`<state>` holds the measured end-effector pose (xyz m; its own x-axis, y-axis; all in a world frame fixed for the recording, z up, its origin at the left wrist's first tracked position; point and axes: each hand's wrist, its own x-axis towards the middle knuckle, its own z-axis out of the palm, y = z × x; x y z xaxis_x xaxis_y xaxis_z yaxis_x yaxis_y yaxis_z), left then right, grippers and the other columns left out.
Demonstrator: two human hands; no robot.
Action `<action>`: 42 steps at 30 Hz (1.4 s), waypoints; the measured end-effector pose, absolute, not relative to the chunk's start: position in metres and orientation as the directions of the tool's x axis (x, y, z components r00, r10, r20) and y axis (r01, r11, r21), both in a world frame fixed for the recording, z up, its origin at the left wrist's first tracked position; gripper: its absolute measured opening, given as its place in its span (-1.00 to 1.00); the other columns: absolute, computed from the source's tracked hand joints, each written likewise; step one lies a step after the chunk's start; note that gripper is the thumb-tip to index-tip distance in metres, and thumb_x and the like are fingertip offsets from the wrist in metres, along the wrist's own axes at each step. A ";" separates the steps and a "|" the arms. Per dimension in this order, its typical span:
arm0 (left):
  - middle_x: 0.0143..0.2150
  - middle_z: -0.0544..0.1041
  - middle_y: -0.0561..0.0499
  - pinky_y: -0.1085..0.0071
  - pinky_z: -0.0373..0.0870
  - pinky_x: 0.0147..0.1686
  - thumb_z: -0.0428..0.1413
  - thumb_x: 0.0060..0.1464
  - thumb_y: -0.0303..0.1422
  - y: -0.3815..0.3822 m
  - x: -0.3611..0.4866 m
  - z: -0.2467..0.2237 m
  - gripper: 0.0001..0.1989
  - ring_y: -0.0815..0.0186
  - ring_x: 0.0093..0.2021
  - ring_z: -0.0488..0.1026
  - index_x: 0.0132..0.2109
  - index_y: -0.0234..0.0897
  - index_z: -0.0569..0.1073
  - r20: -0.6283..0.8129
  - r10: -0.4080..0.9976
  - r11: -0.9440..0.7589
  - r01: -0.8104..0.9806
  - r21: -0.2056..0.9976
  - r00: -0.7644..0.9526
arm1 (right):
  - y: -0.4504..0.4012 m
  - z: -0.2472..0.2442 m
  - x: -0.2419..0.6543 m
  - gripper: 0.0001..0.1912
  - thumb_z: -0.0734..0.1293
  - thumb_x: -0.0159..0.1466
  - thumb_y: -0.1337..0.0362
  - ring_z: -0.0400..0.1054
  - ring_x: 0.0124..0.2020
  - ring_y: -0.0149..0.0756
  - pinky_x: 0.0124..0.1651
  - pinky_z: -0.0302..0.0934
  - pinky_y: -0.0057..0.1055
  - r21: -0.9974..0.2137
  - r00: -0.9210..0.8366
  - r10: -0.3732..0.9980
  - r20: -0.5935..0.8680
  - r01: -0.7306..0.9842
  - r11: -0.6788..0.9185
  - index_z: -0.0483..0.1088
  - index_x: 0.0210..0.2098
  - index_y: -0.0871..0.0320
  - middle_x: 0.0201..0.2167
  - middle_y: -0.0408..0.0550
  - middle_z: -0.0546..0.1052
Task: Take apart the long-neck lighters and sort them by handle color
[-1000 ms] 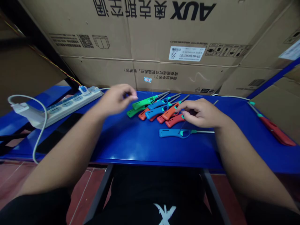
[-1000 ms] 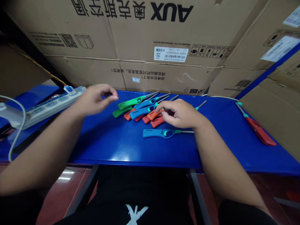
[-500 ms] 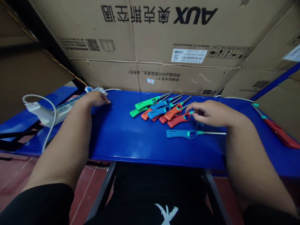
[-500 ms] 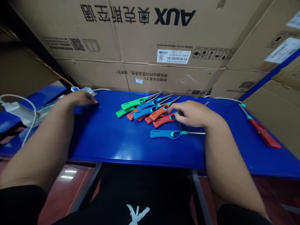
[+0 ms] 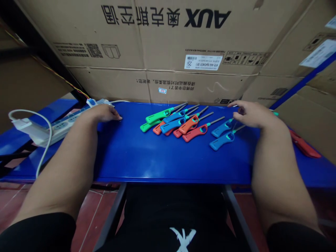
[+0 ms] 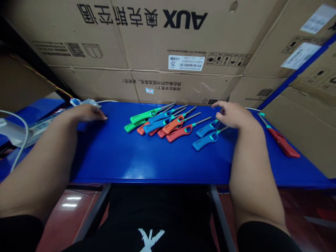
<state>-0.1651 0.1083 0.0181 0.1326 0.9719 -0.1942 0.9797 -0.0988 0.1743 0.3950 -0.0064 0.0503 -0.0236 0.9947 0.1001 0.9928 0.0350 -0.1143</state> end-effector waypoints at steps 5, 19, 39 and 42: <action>-0.38 0.61 0.13 0.46 0.23 -0.23 0.32 -0.10 0.03 0.104 -0.160 0.022 -0.54 0.31 -0.26 0.42 -0.26 -0.31 0.59 -0.210 0.970 -0.086 0.981 0.171 0.122 | -0.004 0.048 0.412 -0.49 0.29 0.24 0.25 0.39 -0.23 -0.10 -0.17 0.20 -0.25 -0.192 0.125 0.979 0.160 0.977 -0.094 0.41 0.17 0.20 -0.16 0.22 0.57; -0.32 0.64 -0.02 0.34 0.35 -0.13 0.28 -0.10 0.09 0.105 -0.160 0.027 -0.53 0.20 -0.24 0.49 -0.31 -0.26 0.61 -0.204 0.971 -0.089 0.983 0.162 0.121 | -0.015 0.057 0.412 -0.51 0.26 0.21 0.23 0.34 -0.26 -0.08 -0.17 0.17 -0.21 -0.250 0.324 0.903 0.283 0.934 -0.257 0.47 0.11 0.20 -0.18 0.21 0.56; -0.30 0.58 -0.09 0.30 0.36 -0.30 0.18 0.10 -0.02 0.014 0.004 0.007 -0.61 0.11 -0.23 0.52 -0.20 -0.27 0.62 0.227 0.827 -0.543 0.835 0.085 0.514 | -0.012 0.031 0.302 -0.78 0.27 0.31 0.22 0.44 -0.48 -0.28 -0.32 0.30 -0.34 -0.294 -0.127 0.687 0.715 0.837 0.461 0.53 -0.14 0.09 -0.47 -0.11 0.57; -0.26 0.60 -0.10 0.31 0.37 -0.26 0.19 0.10 -0.07 0.016 -0.004 0.014 -0.63 0.13 -0.22 0.53 -0.15 -0.29 0.64 0.387 0.808 -0.514 0.853 0.092 0.445 | -0.015 0.034 0.304 -0.80 0.27 0.33 0.21 0.41 -0.50 -0.29 -0.35 0.29 -0.34 -0.307 -0.022 0.606 0.795 0.847 0.434 0.52 -0.16 0.07 -0.48 -0.12 0.54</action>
<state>-0.0045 0.0161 0.0144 0.4446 0.8076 0.3875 0.8529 -0.5138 0.0923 0.3036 -0.0152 0.0342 -0.0219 0.6059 0.7953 0.8472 0.4336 -0.3070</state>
